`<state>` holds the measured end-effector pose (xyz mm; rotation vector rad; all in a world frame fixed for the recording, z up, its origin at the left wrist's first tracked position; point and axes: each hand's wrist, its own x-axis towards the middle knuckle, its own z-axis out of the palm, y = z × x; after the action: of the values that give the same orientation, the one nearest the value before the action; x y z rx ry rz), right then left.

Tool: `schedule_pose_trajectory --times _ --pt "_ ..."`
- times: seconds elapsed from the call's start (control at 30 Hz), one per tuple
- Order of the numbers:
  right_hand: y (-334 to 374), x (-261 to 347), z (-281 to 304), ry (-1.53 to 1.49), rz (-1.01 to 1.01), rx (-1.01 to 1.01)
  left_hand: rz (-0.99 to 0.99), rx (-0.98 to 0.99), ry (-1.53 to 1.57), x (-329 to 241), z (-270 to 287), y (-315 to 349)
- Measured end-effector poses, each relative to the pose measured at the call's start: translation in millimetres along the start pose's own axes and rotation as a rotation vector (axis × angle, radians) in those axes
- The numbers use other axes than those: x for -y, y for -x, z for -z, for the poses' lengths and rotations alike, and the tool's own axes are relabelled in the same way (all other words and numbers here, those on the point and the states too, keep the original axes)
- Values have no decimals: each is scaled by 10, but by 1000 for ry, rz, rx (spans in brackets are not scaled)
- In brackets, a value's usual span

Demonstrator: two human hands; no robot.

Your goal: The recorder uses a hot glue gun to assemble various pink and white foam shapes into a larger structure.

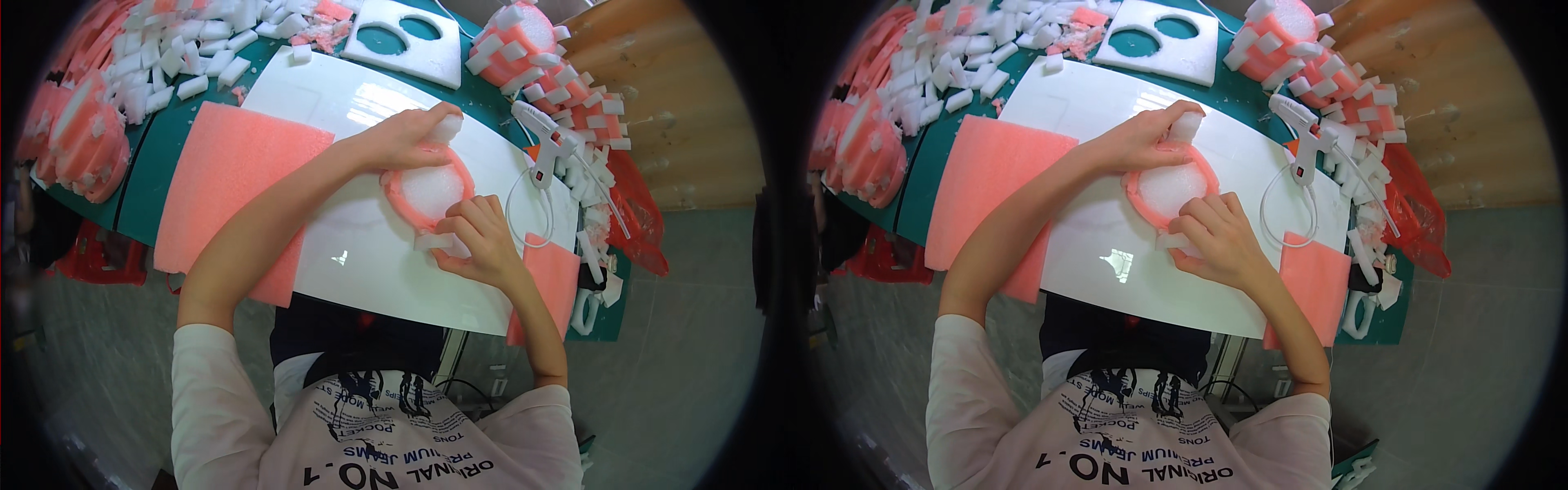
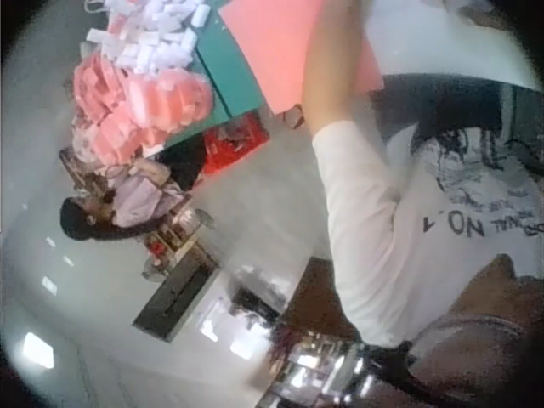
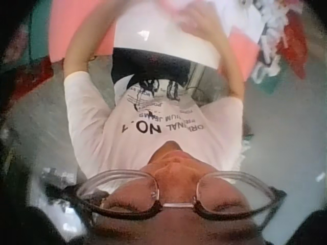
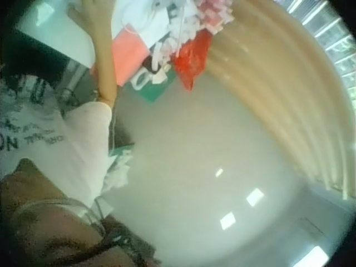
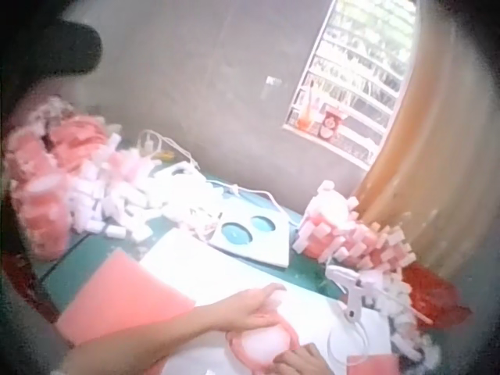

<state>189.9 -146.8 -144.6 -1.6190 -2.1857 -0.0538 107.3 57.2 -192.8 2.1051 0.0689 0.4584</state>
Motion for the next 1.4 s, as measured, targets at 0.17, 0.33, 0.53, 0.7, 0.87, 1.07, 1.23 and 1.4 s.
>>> schedule_pose_trajectory --times 0.17,0.33,0.53,0.7,0.87,1.07,1.23,1.4 --pt "-72 -37 -75 -22 76 16 -23 -11 -48 -31 14 27" --pt "35 -108 -284 -73 79 -149 50 35 -17 -109 35 31" --pt "93 -154 -323 -122 51 -238 115 53 -51 -118 71 -22" --pt "116 -185 -375 -186 55 -244 178 45 -7 -133 64 -24" --pt "148 -183 -380 -205 16 -241 185 54 -8 -106 24 -48" --pt "143 -180 -363 -205 3 -225 182 52 -16 -117 47 -25" --pt "142 -221 -350 -192 -23 -210 196 53 -32 -190 66 -44" --pt "127 -236 -363 -223 -10 -184 157 48 -12 -148 68 -20"
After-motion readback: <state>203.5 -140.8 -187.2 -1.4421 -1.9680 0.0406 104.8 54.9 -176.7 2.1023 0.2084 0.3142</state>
